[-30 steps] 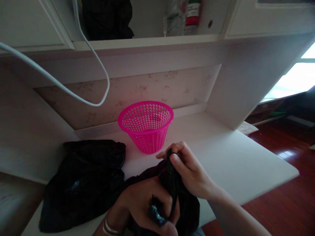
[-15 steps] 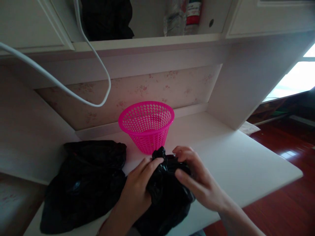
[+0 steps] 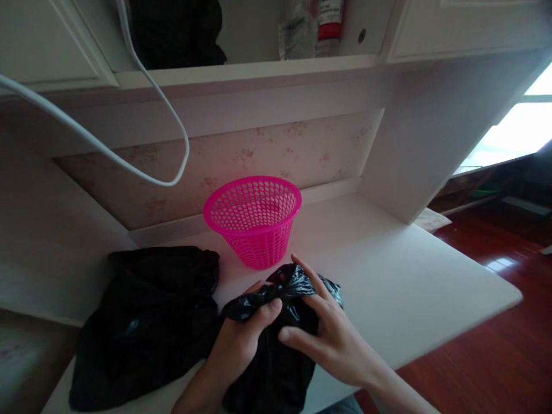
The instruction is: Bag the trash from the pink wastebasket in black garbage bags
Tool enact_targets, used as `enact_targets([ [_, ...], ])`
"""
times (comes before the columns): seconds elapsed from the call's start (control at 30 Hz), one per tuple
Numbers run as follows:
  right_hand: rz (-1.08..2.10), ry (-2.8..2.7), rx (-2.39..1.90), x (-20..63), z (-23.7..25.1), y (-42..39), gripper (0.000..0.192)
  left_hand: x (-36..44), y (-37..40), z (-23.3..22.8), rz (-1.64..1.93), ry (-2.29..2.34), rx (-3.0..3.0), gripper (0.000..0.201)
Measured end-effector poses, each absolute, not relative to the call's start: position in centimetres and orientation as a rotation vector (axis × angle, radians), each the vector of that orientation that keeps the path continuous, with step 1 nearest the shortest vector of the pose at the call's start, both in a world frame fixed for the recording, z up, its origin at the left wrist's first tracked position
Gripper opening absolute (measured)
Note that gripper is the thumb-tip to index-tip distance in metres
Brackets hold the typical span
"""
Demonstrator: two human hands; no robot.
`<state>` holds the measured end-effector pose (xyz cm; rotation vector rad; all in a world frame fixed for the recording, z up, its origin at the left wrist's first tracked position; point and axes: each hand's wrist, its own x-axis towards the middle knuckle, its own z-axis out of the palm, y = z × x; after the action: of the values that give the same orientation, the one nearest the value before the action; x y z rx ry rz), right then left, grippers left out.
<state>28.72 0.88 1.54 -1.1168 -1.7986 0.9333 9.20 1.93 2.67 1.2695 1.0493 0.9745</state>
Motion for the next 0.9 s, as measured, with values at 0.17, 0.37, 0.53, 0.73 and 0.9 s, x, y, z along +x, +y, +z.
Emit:
enact_targets([
  [0.17, 1.03, -1.618, -1.088, 29.4, 1.2, 1.0, 0.027, 8.2, 1.8, 2.8, 0.889, 0.99, 1.284, 0.057],
  [0.37, 1.087, -1.528, -0.97, 30.5, 1.6, 1.3, 0.014, 7.8, 2.0, 1.5, 0.987, 1.394, 1.259, 0.057],
  [0.53, 0.889, -1.535, -0.833, 31.5, 0.7, 0.9, 0.014, 8.6, 2.2, 1.5, 1.126, 1.456, 1.228, 0.041],
  [0.73, 1.144, -1.055, -0.639, 32.5, -0.2, 1.1, 0.015, 8.6, 3.5, 0.7, 1.074, 1.49, 1.255, 0.056],
  [0.9, 0.983, -0.483, -0.602, 39.0, -0.4, 1.9, 0.017, 3.1, 5.7, -1.9, 1.362, 1.993, 0.975, 0.075],
])
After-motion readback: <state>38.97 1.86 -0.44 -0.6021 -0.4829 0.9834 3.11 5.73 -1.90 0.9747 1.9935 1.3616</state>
